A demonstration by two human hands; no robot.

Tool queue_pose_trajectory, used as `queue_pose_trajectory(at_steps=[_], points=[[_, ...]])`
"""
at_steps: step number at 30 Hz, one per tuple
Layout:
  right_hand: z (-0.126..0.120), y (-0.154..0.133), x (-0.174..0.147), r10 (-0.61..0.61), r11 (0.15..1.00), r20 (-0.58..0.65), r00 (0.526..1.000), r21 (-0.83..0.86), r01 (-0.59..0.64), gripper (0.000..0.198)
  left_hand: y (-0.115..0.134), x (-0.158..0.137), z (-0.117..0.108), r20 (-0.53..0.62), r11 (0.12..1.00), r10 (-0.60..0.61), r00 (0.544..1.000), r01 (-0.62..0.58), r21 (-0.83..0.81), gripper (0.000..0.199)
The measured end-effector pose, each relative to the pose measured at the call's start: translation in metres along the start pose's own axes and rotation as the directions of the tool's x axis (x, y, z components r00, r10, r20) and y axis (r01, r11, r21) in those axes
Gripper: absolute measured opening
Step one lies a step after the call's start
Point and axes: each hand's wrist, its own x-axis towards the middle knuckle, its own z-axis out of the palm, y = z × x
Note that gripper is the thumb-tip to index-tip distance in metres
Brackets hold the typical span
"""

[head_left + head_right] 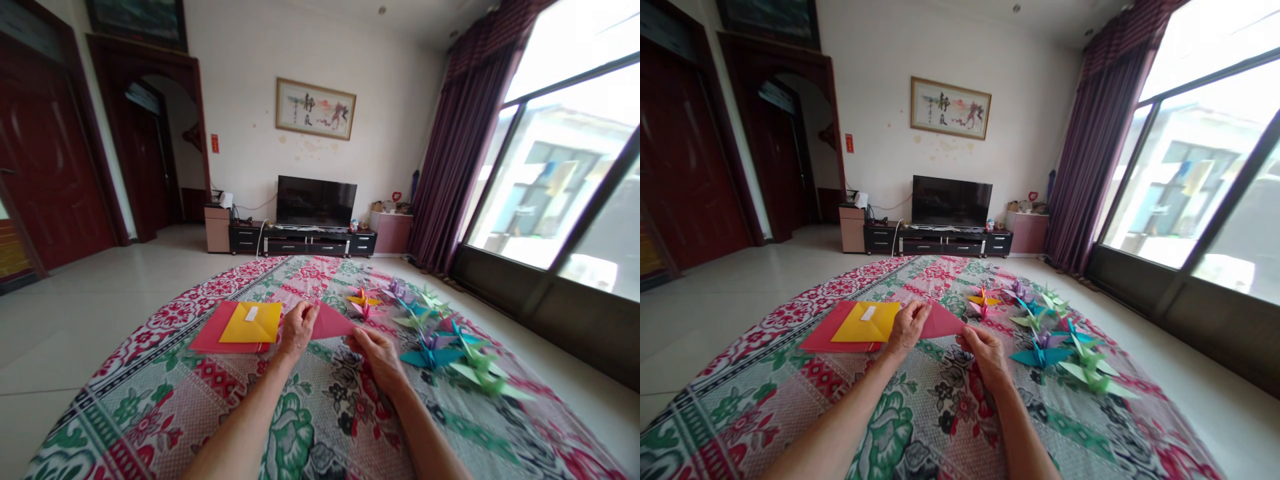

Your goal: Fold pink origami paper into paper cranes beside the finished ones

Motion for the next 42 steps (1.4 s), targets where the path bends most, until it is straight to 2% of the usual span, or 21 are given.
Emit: queue_pose_trajectory(at_steps=[7,16,22,25,29,33,38,42], points=[[-0.004,0.006,0.003,0.020,0.999,0.033,0.999,0.032,-0.021,0.038,0.002,-0.001,-0.001,0.000,1.000,0.019,1.000,-0.019,-0.016,0.030],[-0.003,0.003,0.001,0.020,1.000,0.018,1.000,0.010,-0.020,0.043,0.000,0.000,0.000,0.004,1.000,-0.002,1.000,0.002,-0.025,0.029],[-0.002,0.003,0.000,0.009,1.000,0.019,1.000,0.026,-0.009,0.037,-0.001,-0.001,0.001,-0.003,1.000,-0.002,1.000,0.002,0.001,0.029],[-0.002,0.001,-0.001,-0.043,0.995,-0.019,0.999,-0.090,0.041,0.037,-0.004,-0.001,0.003,-0.003,0.999,-0.005,1.000,0.005,0.045,0.028],[-0.002,-0.002,0.000,-0.196,0.914,-0.071,0.978,-0.374,0.156,0.036,-0.010,0.000,0.005,-0.003,0.989,0.002,1.000,-0.001,0.145,0.026],[-0.003,-0.002,0.002,-0.305,0.827,-0.041,0.951,-0.507,0.243,0.028,-0.012,0.000,0.007,0.022,0.952,-0.011,1.000,0.003,0.307,0.023],[-0.003,0.000,0.003,-0.348,0.713,0.008,0.937,-0.646,0.271,0.027,-0.003,-0.001,0.006,0.096,0.866,-0.098,0.991,0.038,0.498,0.025],[-0.002,0.004,0.004,-0.388,0.598,-0.009,0.921,-0.763,0.245,0.028,0.005,-0.002,0.008,0.162,0.775,-0.189,0.969,0.046,0.630,0.027]])
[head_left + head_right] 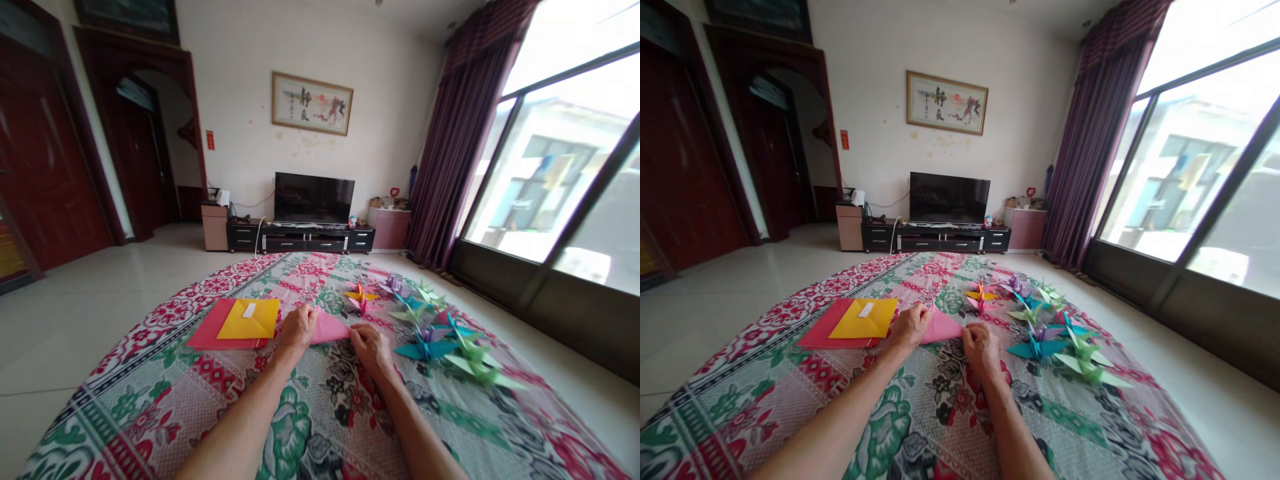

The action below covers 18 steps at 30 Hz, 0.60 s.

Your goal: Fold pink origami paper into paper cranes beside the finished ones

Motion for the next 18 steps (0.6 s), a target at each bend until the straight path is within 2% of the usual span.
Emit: queue_pose_trajectory(at_steps=[5,9,13,18], points=[[0.008,0.005,0.000,0.036,0.986,-0.056,0.998,-0.161,-0.045,0.025,0.005,0.004,0.005,0.083,0.991,-0.005,0.996,-0.007,0.136,0.031],[0.011,0.007,-0.001,0.042,0.976,-0.079,0.996,-0.210,-0.058,0.020,0.007,0.008,0.010,0.120,0.984,0.017,0.993,-0.039,0.176,0.030],[0.011,0.009,-0.001,0.025,0.973,-0.092,0.995,-0.226,-0.045,0.018,0.007,0.008,0.013,0.132,0.983,0.032,0.991,-0.055,0.174,0.028],[0.010,0.008,-0.001,0.033,0.970,-0.074,0.997,-0.239,-0.049,0.017,0.003,0.008,0.015,0.087,0.995,0.016,0.996,-0.025,0.101,0.027]])
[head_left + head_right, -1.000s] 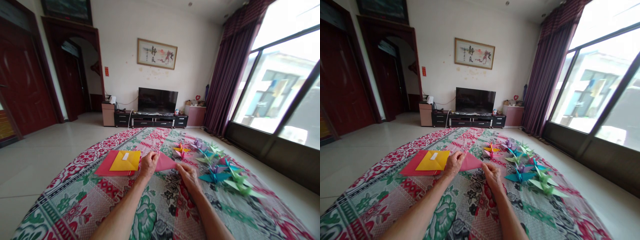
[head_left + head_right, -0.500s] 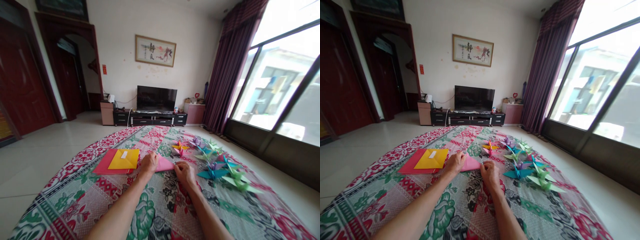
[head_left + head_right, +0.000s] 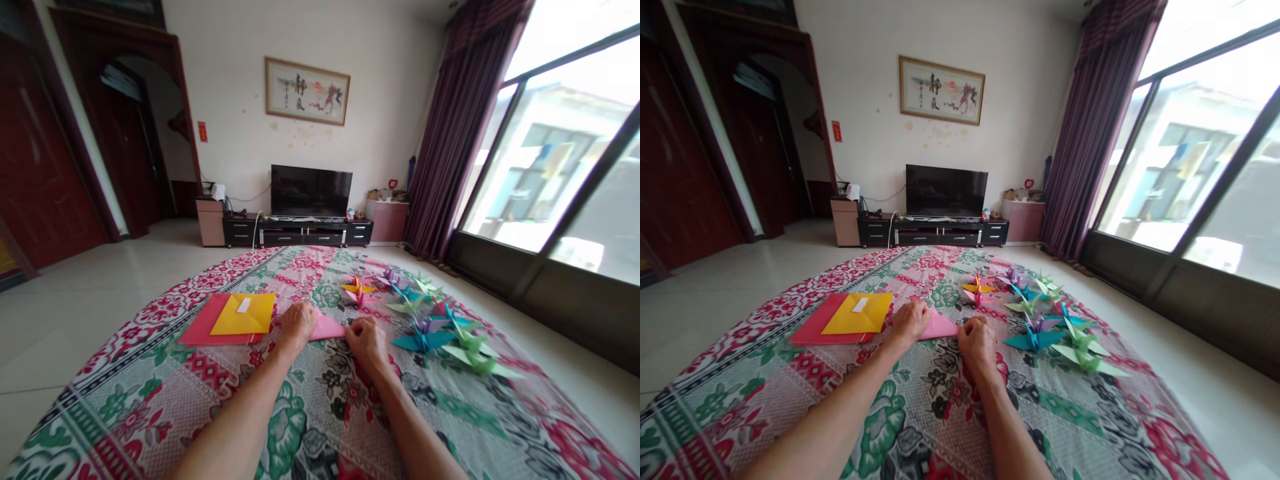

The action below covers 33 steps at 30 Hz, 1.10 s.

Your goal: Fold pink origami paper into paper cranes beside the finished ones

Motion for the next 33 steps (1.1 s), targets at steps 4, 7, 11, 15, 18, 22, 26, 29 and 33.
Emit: queue_pose_trajectory(at_steps=[4,7,11,15,18,22,26,29,33], points=[[-0.004,-0.002,0.001,0.011,0.999,-0.010,1.000,0.047,-0.011,0.020,-0.007,0.004,-0.001,-0.080,0.973,0.001,0.997,-0.019,-0.228,0.028],[-0.011,-0.002,0.003,0.061,0.983,0.021,0.998,0.174,-0.064,0.025,-0.010,0.006,-0.004,-0.144,0.916,0.013,0.989,-0.070,-0.396,0.028],[-0.022,-0.001,0.005,0.135,0.875,0.167,0.977,0.442,-0.197,0.033,-0.011,0.008,-0.011,-0.181,0.856,-0.007,0.984,-0.087,-0.510,0.029],[-0.024,0.001,0.004,0.178,0.766,0.252,0.951,0.572,-0.294,0.038,-0.011,0.009,-0.020,-0.231,0.814,0.034,0.972,-0.161,-0.558,0.029],[-0.022,0.001,0.004,0.140,0.789,0.224,0.965,0.564,-0.245,0.038,-0.012,0.009,-0.025,-0.257,0.785,0.119,0.959,-0.250,-0.567,0.027],[-0.024,-0.008,0.007,-0.034,0.909,-0.064,0.997,0.412,0.057,0.037,-0.008,0.007,-0.031,-0.243,0.743,0.254,0.936,-0.350,-0.570,0.021],[-0.028,-0.025,0.009,-0.184,0.935,-0.095,0.978,0.290,0.204,0.033,0.003,0.001,-0.035,-0.204,0.724,0.384,0.901,-0.430,-0.539,0.020],[-0.029,-0.032,0.008,-0.163,0.939,0.006,0.987,0.309,0.153,0.031,0.012,-0.004,-0.037,-0.156,0.714,0.432,0.888,-0.443,-0.542,0.019],[-0.027,-0.031,0.007,-0.116,0.899,0.106,0.988,0.434,0.059,0.031,0.018,-0.007,-0.038,-0.128,0.708,0.457,0.880,-0.448,-0.546,0.017]])
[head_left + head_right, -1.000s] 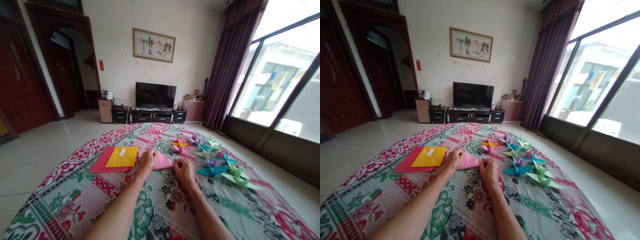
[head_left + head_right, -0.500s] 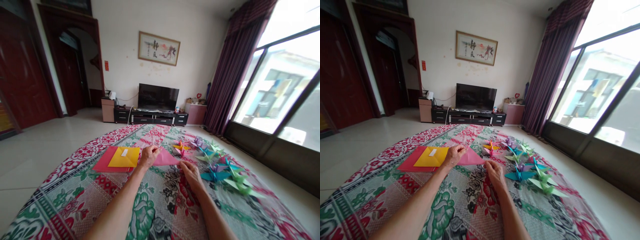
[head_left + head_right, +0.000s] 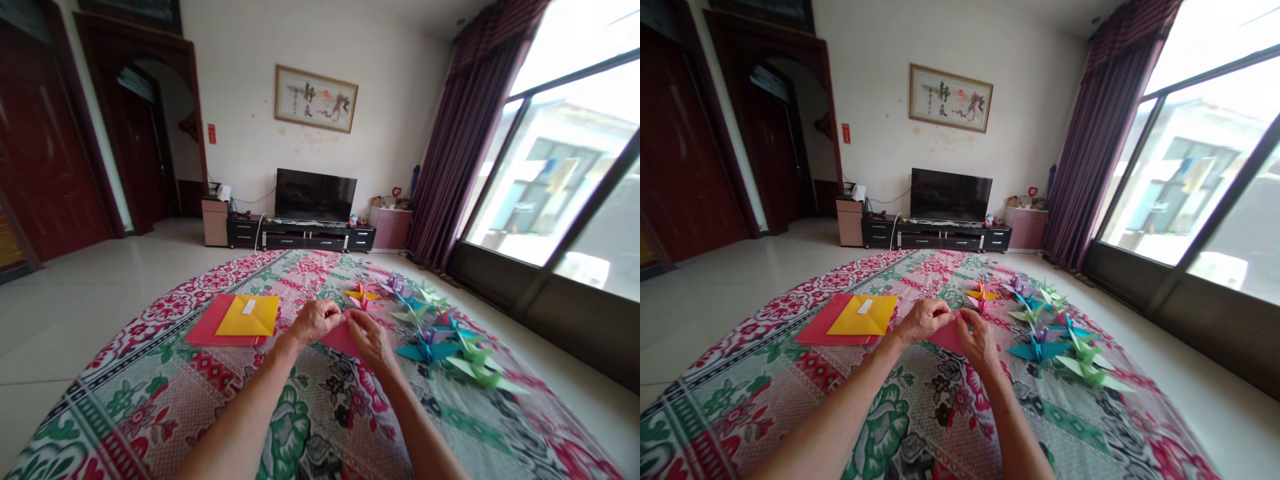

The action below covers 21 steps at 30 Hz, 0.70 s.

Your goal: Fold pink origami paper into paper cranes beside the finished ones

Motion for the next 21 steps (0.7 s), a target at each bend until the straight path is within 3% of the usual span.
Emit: queue_pose_trajectory(at_steps=[3,5,7,10,12,15,21], points=[[0.001,0.004,0.000,0.041,0.996,0.013,0.999,0.085,-0.042,0.033,-0.002,0.000,0.001,-0.011,1.000,0.002,1.000,-0.003,-0.029,0.015],[0.001,0.006,0.001,0.077,0.994,-0.103,0.992,0.091,-0.068,0.035,-0.006,-0.002,0.001,-0.069,0.996,-0.034,0.997,0.028,-0.083,0.014],[0.000,0.008,0.001,0.106,0.991,-0.260,0.960,0.105,-0.081,0.036,-0.011,-0.004,0.004,-0.143,0.976,-0.138,0.980,0.110,-0.191,0.024],[0.000,0.010,0.001,0.129,0.985,-0.385,0.914,0.154,-0.074,0.036,-0.017,-0.006,0.011,-0.057,0.829,-0.359,0.931,0.290,-0.478,0.028],[0.001,0.013,0.000,0.133,0.982,-0.390,0.911,0.174,-0.069,0.036,-0.019,-0.008,0.017,0.031,0.713,-0.399,0.916,0.331,-0.618,0.029],[0.004,0.017,0.000,0.143,0.977,-0.367,0.919,0.203,-0.071,0.038,-0.021,-0.008,0.023,0.053,0.609,-0.415,0.908,0.321,-0.726,0.029],[0.009,0.025,0.001,0.228,0.946,-0.338,0.913,0.300,-0.125,0.039,-0.023,-0.007,0.024,0.033,0.553,-0.443,0.896,0.302,-0.777,0.029]])
